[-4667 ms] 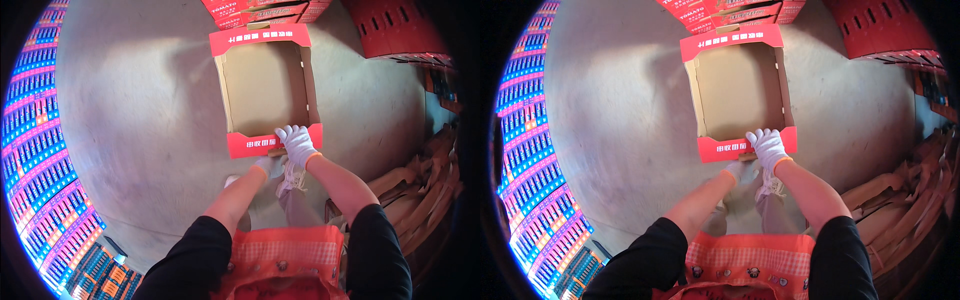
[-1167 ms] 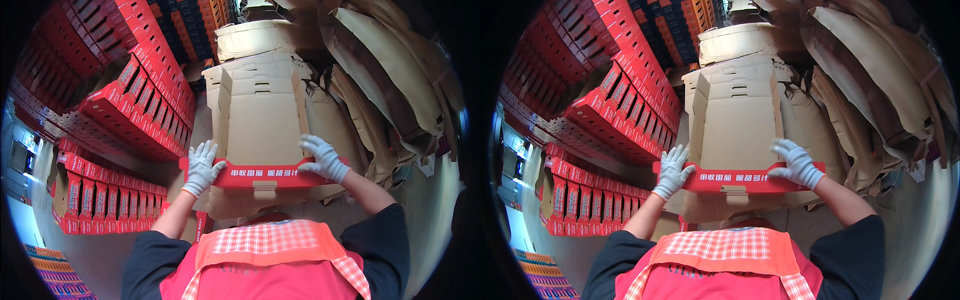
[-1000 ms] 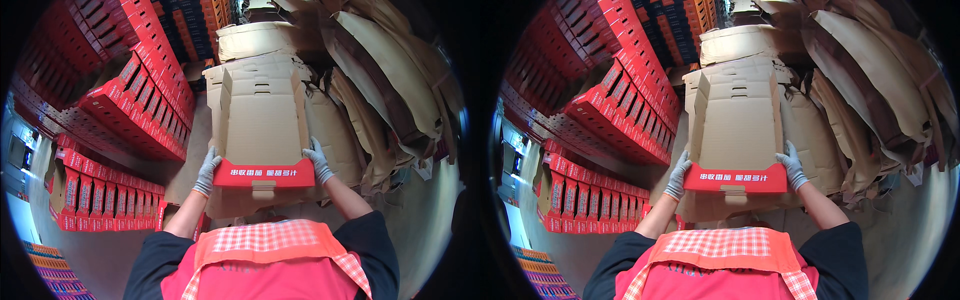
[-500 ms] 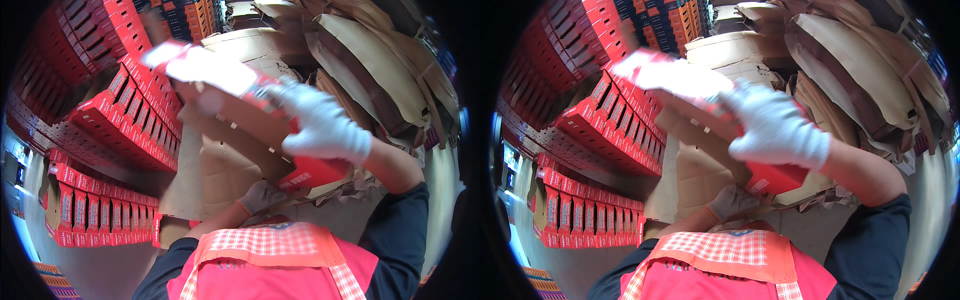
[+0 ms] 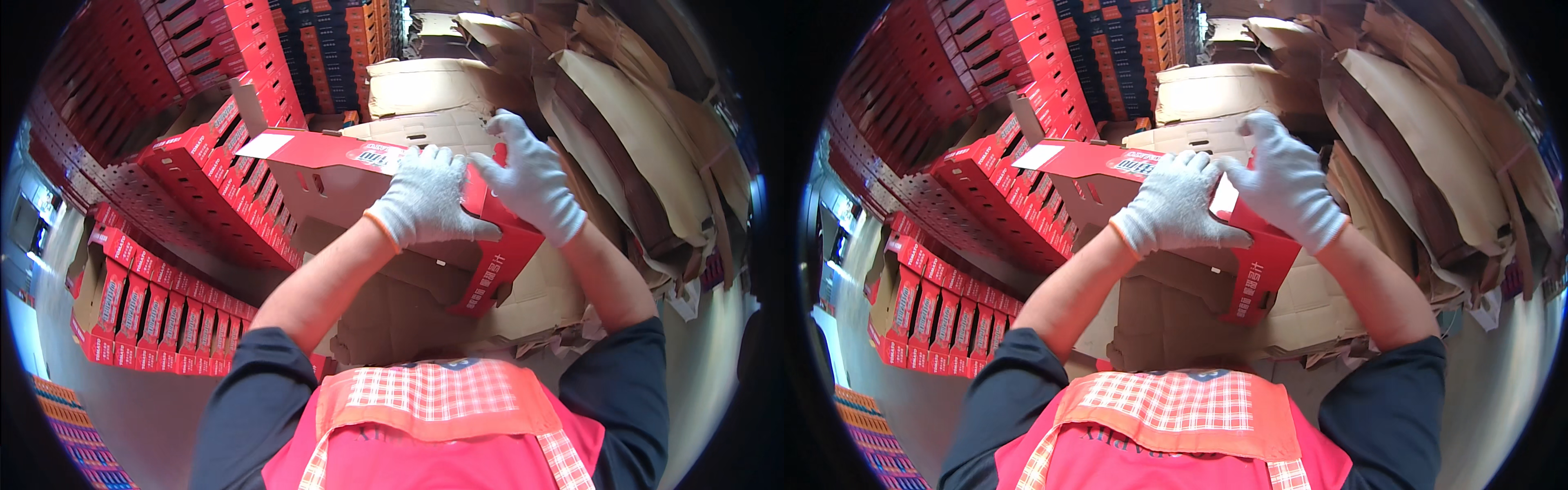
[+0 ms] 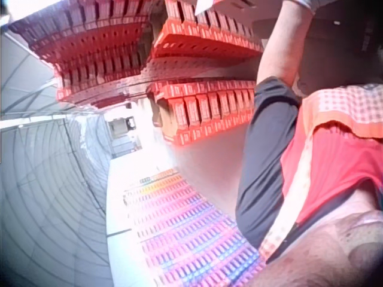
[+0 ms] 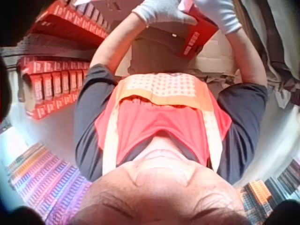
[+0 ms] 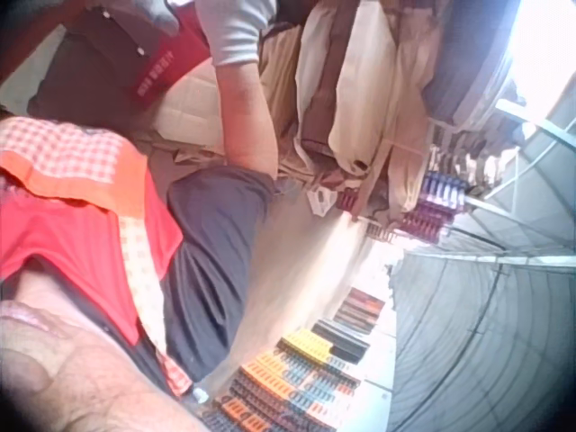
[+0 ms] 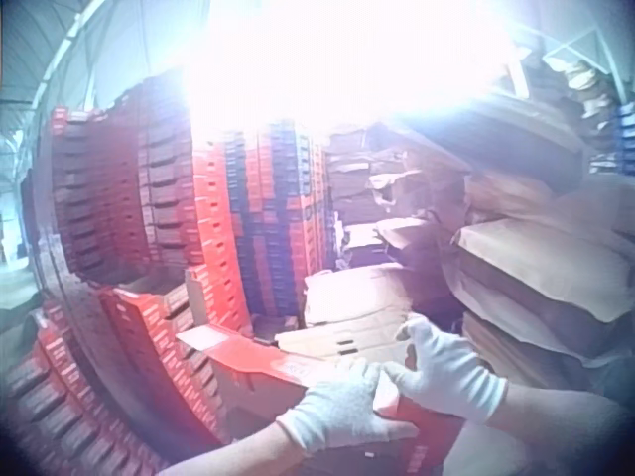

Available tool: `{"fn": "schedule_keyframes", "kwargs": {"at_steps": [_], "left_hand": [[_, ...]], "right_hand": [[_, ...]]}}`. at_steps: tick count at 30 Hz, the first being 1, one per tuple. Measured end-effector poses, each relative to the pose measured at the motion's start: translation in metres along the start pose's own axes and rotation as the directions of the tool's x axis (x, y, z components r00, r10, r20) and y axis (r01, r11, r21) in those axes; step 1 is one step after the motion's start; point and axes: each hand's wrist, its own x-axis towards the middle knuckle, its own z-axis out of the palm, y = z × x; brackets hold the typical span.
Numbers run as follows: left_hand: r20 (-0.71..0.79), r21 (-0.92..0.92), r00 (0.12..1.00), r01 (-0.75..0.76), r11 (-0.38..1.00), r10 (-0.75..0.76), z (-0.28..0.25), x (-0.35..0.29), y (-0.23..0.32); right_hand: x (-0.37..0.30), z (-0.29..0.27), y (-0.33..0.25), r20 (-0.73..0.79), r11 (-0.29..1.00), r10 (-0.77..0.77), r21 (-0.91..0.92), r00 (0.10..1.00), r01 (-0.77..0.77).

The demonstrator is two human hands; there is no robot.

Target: The person repeatedly picks up flat cardboard sheets, folds them into red rectangular boxes, and stacks the finished boxes on a growing pile. The process is continuous and repetitive throughout the clip.

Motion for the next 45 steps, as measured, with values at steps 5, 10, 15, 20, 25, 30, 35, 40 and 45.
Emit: {"fn": "schedule_keyframes", "kwargs": {"at_steps": [5, 10, 15, 20, 25, 30, 35, 40, 45], "left_hand": [[-0.012, -0.035, 0.992, -0.125, 0.992, 0.125, 0.001, 0.007, -0.004], [-0.029, -0.098, 0.994, -0.107, 0.989, 0.105, 0.003, 0.005, -0.001], [-0.118, -0.163, 0.99, -0.095, 0.982, 0.077, 0.019, -0.005, 0.0], [-0.324, -0.626, 0.942, -0.145, 0.767, -0.086, 0.03, -0.015, -0.007], [-0.39, -0.921, 0.875, -0.375, 0.109, -0.287, 0.038, -0.026, -0.04], [-0.284, -0.38, 0.937, -0.306, 0.873, 0.204, 0.044, -0.126, -0.044], [-0.346, -0.396, 0.938, -0.179, 0.901, 0.034, 0.038, -0.215, -0.02], [-0.314, -0.242, 0.948, -0.132, 0.961, 0.052, 0.016, -0.142, 0.0], [-0.378, -0.194, 0.906, -0.279, 0.94, 0.191, 0.034, -0.062, 0.06]], "right_hand": [[-0.003, -0.035, 0.031, 0.221, 0.994, 0.097, 0.023, 0.97, -0.105], [0.007, -0.026, 0.043, 0.463, 0.886, -0.134, -0.341, 0.876, 0.316], [0.03, 0.026, 0.031, 0.559, 0.973, 0.142, -0.231, 0.817, -0.011], [0.033, 0.029, 0.01, 0.298, 0.977, 0.196, 0.028, 0.934, -0.213], [0.014, 0.03, -0.026, 0.566, 0.996, -0.094, 0.065, 0.819, 0.069], [0.025, 0.032, 0.027, 0.294, 0.892, -0.025, 0.439, 0.955, -0.111], [-0.026, 0.017, 0.124, 0.661, 0.157, 0.293, 0.68, 0.691, -0.717], [-0.161, 0.106, 0.117, 0.81, 0.505, 0.485, 0.049, 0.33, -0.862], [-0.133, 0.074, 0.125, 0.453, 0.337, 0.576, 0.626, 0.68, -0.703]]}}
